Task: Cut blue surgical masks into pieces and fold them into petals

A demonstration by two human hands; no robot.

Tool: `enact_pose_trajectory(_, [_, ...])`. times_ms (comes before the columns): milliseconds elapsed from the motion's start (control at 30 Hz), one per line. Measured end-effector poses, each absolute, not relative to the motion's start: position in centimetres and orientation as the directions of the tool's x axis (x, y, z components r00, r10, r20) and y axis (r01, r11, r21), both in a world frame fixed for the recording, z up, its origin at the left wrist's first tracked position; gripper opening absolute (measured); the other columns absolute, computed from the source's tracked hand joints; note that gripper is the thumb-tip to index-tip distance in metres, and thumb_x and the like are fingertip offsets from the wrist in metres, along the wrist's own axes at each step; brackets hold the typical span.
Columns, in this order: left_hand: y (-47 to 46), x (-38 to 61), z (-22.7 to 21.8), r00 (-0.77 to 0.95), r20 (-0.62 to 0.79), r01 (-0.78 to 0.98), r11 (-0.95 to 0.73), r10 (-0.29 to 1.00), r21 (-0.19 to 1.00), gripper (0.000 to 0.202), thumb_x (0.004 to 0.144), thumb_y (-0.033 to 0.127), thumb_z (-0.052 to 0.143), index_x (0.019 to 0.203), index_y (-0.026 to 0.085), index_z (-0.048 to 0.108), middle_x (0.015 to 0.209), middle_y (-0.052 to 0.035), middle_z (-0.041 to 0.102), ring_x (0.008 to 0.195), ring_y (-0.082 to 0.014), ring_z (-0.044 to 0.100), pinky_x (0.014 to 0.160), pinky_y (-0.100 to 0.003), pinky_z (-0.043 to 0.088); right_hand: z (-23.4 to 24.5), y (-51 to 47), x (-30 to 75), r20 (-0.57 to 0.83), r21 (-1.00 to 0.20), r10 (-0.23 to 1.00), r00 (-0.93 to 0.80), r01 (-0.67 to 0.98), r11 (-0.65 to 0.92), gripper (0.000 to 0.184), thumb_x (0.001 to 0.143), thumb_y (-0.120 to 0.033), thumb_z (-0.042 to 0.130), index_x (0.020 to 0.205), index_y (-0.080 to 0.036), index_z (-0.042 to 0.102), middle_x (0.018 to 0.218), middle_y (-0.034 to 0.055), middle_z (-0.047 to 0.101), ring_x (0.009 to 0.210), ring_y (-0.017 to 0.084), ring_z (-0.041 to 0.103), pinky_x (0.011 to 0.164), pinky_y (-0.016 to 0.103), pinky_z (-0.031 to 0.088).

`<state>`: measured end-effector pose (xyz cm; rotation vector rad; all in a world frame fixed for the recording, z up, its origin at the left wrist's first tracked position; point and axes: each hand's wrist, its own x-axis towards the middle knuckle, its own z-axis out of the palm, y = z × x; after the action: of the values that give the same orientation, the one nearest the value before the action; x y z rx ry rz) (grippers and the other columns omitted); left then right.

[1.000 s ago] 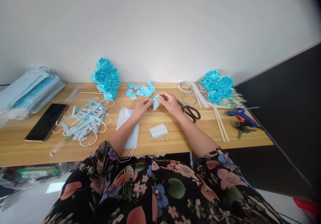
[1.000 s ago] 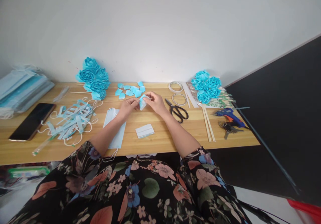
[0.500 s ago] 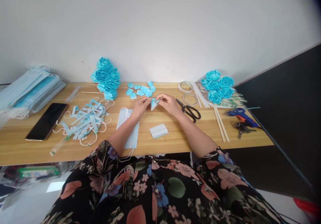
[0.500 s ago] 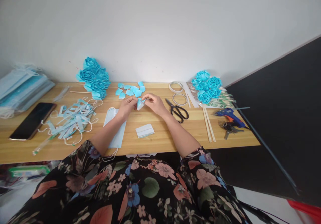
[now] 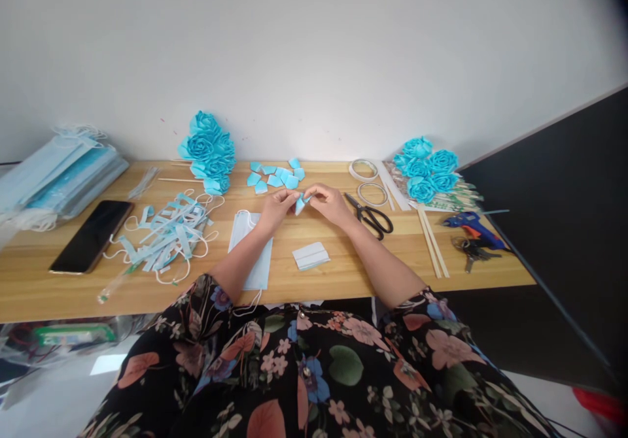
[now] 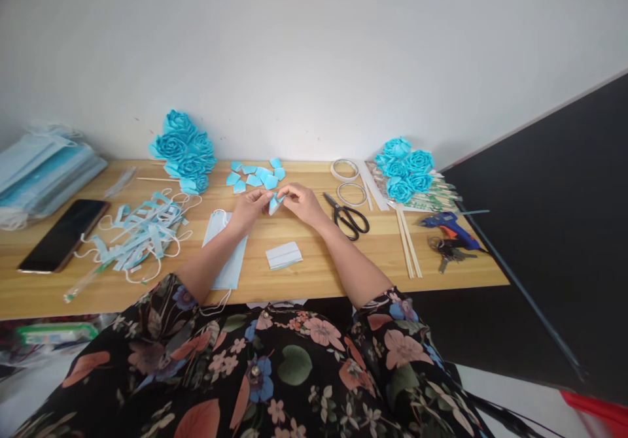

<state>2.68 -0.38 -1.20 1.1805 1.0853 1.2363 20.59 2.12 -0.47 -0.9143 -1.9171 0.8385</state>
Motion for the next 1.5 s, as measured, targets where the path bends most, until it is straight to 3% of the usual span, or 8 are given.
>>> enact_pose_trajectory(167, [-0.2,2.8,-1.4,0.050,0.029,-0.104,-0.024,0.998,0.994,0.037,0.071,0.051,0.077,0.072,0.016,0.065,0.057,0.0025,0.058,0.051,-0.0090,0.049,0.053,-0.023,0.039,-0.1,1.9,20.7,0.372,-0.818,0.836,-0.403,0.284,0.501,0.015,0.081,-0.022,0.056,0.084,-0.020,0.071,0.091,0.0039,0.073,0.087,0.019,0.065,0.082,0.031,0.049])
enact_pose_trajectory(333, [-0.1,2.9,-1.5,0.001,0.034,-0.126,-0.034,0.999,0.991,0.028,0.074,0.042,0.074,0.072,0.016,0.063,0.059,0.0036,0.057,0.051,-0.0081,0.048,0.052,-0.022,0.039,0.5,1.6,20.9,0.274,-0.936,0.891,-0.363,0.113,0.333,0.035,0.095,-0.046,0.051,0.111,-0.021,0.069,0.104,0.0055,0.074,0.101,0.021,0.067,0.090,0.034,0.050])
enact_pose_trajectory(433, [-0.1,2.9,-1.5,-0.010,0.046,-0.121,-0.046,0.999,0.992,0.026,0.075,0.039,0.072,0.070,0.016,0.062,0.058,0.0037,0.057,0.050,-0.0080,0.047,0.052,-0.022,0.039,0.4,1.7,20.8,0.242,-0.945,0.894,-0.376,0.118,0.305,0.043,0.095,-0.056,0.049,0.101,-0.020,0.072,0.097,0.0049,0.072,0.098,0.021,0.066,0.085,0.032,0.050])
enact_pose_trajectory(600, [0.0,2.9,-1.6,-0.014,0.055,-0.112,-0.056,0.998,0.992,0.025,0.076,0.039,0.073,0.072,0.016,0.063,0.057,0.0033,0.058,0.051,-0.0086,0.050,0.052,-0.022,0.041,-0.2,2.0,20.6,0.194,-0.920,0.900,-0.391,0.247,0.305,0.036,0.087,-0.051,0.061,0.077,-0.017,0.067,0.072,-0.0007,0.061,0.069,0.014,0.054,0.068,0.027,0.040])
enact_pose_trajectory(900, [-0.4,3.3,-1.9,0.106,0.030,-0.087,-0.021,0.994,0.996,0.027,0.078,0.038,0.074,0.074,0.015,0.060,0.061,-0.0002,0.065,0.050,-0.0079,0.054,0.052,-0.021,0.042,-0.6,2.3,20.7,0.235,-0.924,0.938,-0.256,0.239,0.297,0.035,0.082,-0.050,0.067,0.068,-0.020,0.056,0.063,-0.0029,0.053,0.061,0.012,0.046,0.061,0.026,0.038])
enact_pose_trajectory(1000, [-0.3,3.2,-1.8,0.114,0.027,-0.095,-0.017,0.993,0.995,0.027,0.077,0.037,0.075,0.074,0.016,0.059,0.060,0.0004,0.065,0.049,-0.0077,0.054,0.052,-0.020,0.043,-0.2,2.1,20.6,0.260,-0.926,0.936,-0.237,0.213,0.311,0.034,0.083,-0.051,0.066,0.073,-0.020,0.058,0.067,-0.0021,0.057,0.063,0.013,0.050,0.063,0.027,0.041])
enact_pose_trajectory(1200, [-0.1,2.8,-1.6,0.006,0.028,-0.206,-0.026,1.000,0.978,0.028,0.075,0.039,0.075,0.075,0.017,0.059,0.060,0.0012,0.065,0.050,-0.0084,0.055,0.051,-0.021,0.042,0.5,1.7,20.5,0.292,-0.952,0.911,-0.291,0.005,0.307,0.035,0.088,-0.054,0.061,0.105,-0.023,0.060,0.087,0.0014,0.067,0.079,0.017,0.063,0.079,0.031,0.052])
enact_pose_trajectory(1500, [-0.4,2.7,-1.6,-0.018,0.075,-0.221,-0.077,0.997,0.972,0.028,0.075,0.041,0.074,0.074,0.017,0.061,0.061,0.0008,0.063,0.054,-0.0088,0.054,0.055,-0.022,0.043,-0.3,1.8,20.2,0.297,-0.877,0.892,-0.340,0.271,0.396,0.023,0.083,-0.043,0.065,0.087,-0.020,0.064,0.089,0.0025,0.069,0.077,0.016,0.063,0.075,0.029,0.050])
